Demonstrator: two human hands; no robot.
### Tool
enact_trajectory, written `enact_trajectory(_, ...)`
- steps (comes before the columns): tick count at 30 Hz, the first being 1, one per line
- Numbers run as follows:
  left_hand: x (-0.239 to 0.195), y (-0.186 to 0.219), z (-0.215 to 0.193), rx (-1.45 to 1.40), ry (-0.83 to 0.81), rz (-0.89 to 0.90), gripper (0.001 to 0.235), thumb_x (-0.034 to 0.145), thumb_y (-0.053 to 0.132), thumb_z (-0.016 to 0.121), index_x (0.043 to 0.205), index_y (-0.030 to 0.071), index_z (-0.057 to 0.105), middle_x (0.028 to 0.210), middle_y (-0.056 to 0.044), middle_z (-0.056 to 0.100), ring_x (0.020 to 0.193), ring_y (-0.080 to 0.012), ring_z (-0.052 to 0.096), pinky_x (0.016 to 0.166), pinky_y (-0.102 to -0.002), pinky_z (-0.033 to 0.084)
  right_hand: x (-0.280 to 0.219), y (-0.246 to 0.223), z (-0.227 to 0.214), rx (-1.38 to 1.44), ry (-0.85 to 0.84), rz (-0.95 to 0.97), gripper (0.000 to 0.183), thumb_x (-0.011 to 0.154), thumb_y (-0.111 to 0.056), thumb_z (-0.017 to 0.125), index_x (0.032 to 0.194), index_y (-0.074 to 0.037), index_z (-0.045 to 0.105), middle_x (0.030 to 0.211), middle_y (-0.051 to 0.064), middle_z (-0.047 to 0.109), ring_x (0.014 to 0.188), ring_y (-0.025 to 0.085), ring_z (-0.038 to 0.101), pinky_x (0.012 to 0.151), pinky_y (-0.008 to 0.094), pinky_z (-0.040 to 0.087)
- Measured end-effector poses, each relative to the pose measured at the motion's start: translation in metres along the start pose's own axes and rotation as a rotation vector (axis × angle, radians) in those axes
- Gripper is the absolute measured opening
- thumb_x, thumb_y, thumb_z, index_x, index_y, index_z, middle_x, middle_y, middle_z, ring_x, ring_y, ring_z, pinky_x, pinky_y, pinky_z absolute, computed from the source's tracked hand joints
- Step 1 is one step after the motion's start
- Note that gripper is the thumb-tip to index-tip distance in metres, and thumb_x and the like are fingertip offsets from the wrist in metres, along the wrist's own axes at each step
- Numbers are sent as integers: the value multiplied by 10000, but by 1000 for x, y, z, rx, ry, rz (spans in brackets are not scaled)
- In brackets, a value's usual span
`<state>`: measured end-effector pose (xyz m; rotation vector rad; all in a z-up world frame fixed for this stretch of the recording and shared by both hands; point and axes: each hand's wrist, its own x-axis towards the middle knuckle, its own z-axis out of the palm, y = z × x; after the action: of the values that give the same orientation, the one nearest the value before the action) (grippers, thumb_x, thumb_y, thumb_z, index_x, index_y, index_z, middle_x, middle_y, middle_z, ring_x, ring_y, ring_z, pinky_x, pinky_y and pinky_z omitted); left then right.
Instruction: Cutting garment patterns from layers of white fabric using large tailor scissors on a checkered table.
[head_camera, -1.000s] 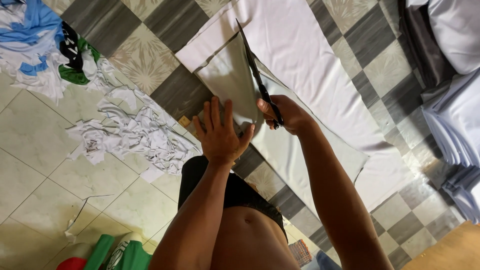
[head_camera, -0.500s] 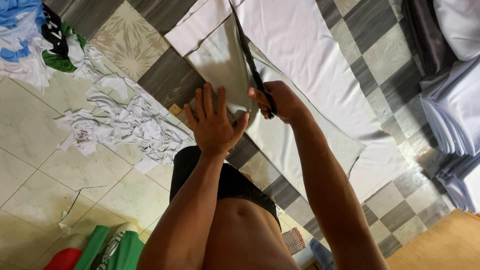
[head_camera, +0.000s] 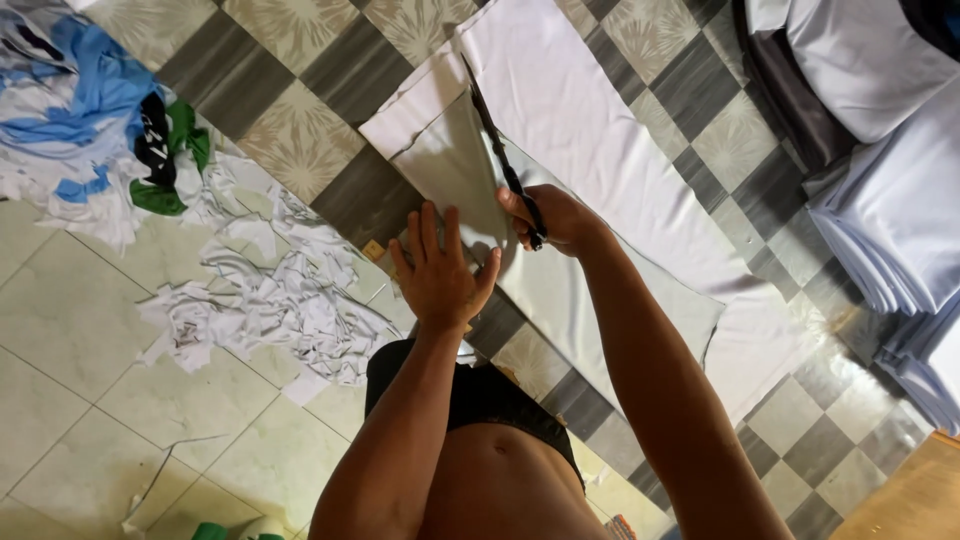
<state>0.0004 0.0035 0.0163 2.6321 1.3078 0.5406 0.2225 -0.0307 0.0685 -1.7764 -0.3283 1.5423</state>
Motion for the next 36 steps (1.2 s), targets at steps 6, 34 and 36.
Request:
enact_trajectory(6, 9, -24, 1, -148, 14, 46, 551, 869, 461, 860, 1332, 194, 724, 1552, -150, 624, 1488, -408, 605, 1170, -718, 447, -5, 26, -7, -21, 66, 26, 588, 1024, -586, 885, 879, -60, 665, 644, 64, 597, 558, 207, 680, 536, 334, 613)
enact_trajectory(34, -21, 79, 12, -395, -37, 734, 166, 934, 161, 751, 1093, 204, 725, 764, -47, 712, 681, -315, 761, 640, -462, 622, -354, 374, -1, 240, 1034, 178, 693, 1018, -633, 919, 841, 5, 715, 641, 199, 673, 647, 326, 701, 682, 406, 532)
enact_trajectory(36, -63, 101, 33, -361, -85, 792, 148, 937, 237, 741, 1081, 244, 704, 781, -6, 703, 668, -285, 756, 622, -455, 621, -359, 382, -1, 261, 1039, 212, 645, 972, -566, 963, 874, 35, 751, 660, 229, 685, 674, 362, 729, 709, 449, 544)
